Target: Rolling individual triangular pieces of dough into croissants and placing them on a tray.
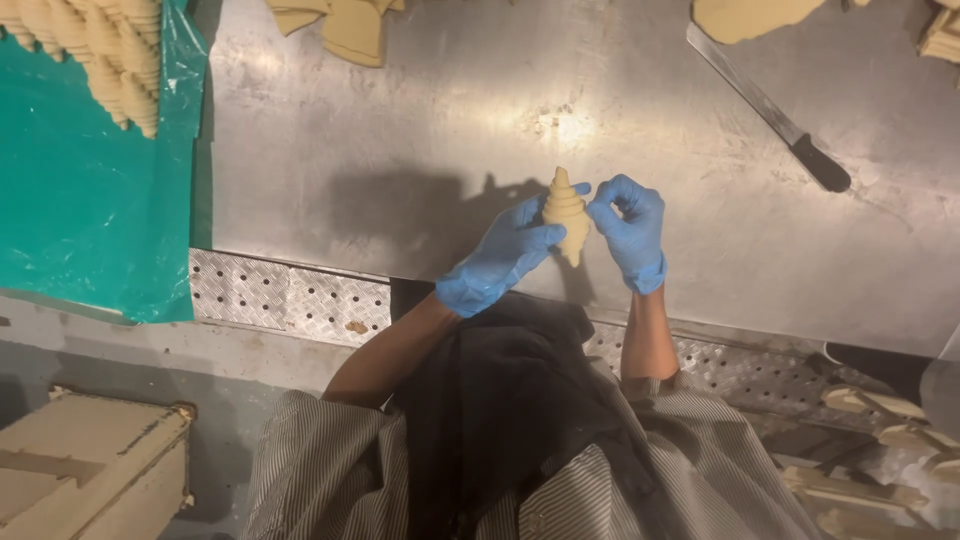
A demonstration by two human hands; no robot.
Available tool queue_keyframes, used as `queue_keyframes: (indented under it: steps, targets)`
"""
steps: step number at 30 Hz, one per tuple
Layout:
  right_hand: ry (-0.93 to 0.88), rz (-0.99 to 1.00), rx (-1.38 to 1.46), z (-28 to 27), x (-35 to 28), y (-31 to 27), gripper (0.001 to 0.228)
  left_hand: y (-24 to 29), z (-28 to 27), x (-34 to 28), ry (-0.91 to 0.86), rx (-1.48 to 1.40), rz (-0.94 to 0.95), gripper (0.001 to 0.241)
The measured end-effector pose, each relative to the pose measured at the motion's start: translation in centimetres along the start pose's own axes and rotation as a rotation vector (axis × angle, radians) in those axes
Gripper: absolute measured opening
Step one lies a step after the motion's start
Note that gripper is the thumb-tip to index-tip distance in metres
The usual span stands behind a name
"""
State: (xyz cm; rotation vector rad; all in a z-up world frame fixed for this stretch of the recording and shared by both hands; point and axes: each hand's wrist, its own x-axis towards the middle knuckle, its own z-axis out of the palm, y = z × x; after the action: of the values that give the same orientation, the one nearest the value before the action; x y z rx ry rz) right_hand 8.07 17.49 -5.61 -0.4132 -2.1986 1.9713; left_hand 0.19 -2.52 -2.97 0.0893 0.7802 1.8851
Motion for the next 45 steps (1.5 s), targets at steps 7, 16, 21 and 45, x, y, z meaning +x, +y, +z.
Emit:
queue_keyframes:
  steps: [7,16,21,45]
  targets:
    - [0.079,0.055,0.080,8.1,2.2,-1.5,0.014,2.5,-5.6,-3.1,0.044,-0.140,0.094,0.061]
    - [-0.018,-0.123,0.119,27.7,6.7,-5.1,0.031,12.3,-18.3,-11.3,0.108,0.055,0.228,0.061]
    - [-0.092,0.021,0.112,37.1,9.9,-2.3,0.044,17.6,-26.1,-17.0,0.157,0.073,0.279,0.060]
    - [0.503,-0.047,-0.431,22.1,20.8,6.8,0.026,29.8,-50.0,-22.8,0.749,0.811,0.484,0.060]
